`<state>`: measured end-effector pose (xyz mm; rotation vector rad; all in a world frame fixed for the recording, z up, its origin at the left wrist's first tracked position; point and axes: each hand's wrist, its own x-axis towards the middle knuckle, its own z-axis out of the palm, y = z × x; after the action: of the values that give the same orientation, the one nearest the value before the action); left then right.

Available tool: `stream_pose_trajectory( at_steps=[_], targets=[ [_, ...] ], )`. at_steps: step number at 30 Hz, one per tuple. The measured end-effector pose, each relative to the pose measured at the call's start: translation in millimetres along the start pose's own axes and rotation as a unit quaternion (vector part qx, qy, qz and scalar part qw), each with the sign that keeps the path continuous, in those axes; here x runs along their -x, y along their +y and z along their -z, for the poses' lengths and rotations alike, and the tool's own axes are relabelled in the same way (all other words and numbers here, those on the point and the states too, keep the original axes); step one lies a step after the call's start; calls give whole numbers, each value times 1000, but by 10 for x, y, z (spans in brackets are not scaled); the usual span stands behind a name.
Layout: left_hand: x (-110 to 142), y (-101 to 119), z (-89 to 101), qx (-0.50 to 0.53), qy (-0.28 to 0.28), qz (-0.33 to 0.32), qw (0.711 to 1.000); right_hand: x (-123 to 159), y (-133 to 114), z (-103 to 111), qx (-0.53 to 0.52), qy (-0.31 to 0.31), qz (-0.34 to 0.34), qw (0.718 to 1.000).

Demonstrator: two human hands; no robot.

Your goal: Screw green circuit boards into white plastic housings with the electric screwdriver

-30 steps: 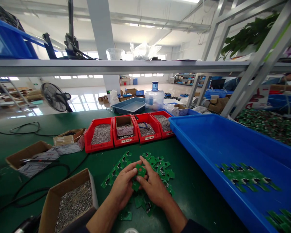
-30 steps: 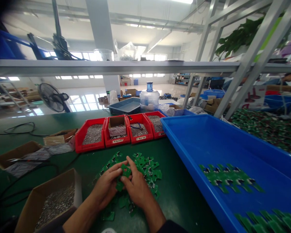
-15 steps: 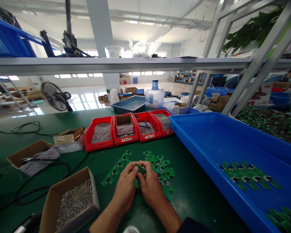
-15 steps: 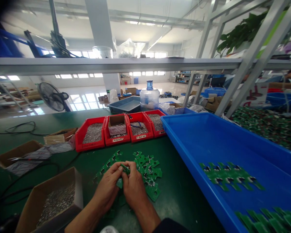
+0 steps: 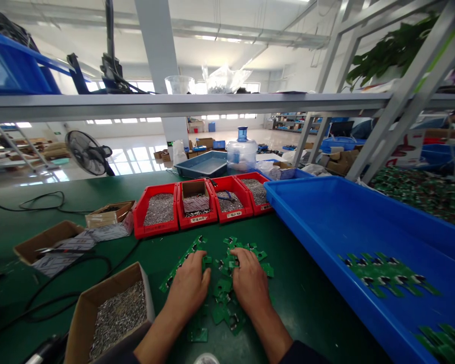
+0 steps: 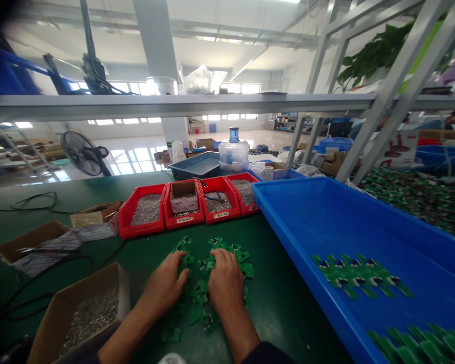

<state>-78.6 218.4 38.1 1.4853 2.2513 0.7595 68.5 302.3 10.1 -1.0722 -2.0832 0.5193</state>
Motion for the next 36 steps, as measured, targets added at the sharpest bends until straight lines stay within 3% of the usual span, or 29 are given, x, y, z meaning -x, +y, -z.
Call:
stream_pose_trajectory(
  at_steps=[7, 10, 14, 16, 18, 20, 22, 25, 30, 33, 36],
  targets=[
    [31, -96, -79, -115, -38, 49, 991, 28, 31, -56, 8, -3, 17, 1000],
    [0, -116, -92, -89, -32, 54, 994, 39, 10, -79, -5, -3, 13, 1000],
    [-49, -72, 40, 20, -41, 27, 999, 20, -18, -78, -62, 7, -13, 998],
    [-42, -3, 137, 90, -81, -9, 993, -4, -31, -55, -192, 8, -58, 980],
    [-12, 71, 210, 150, -128, -48, 979, -27, -46, -13, -353, -15, -95, 931],
    [27, 125, 232, 214, -172, -80, 958, -38, -71, 34, -429, -65, -105, 895],
    [63, 148, 199, 263, -191, -88, 942, -31, -105, 63, -375, -88, -92, 918],
    [90, 148, 105, 268, -171, -66, 946, -1, -144, 39, -236, -59, -51, 969],
    [47, 141, 87, 249, -140, -45, 957, -10, -64, -40, -183, -30, -38, 982],
    [20, 152, 131, 261, -132, -57, 954, -39, -17, 0, -121, 20, 4, 992],
    [33, 162, 111, 278, -119, -53, 952, -46, -51, 78, -145, 29, 9, 989]
  ],
)
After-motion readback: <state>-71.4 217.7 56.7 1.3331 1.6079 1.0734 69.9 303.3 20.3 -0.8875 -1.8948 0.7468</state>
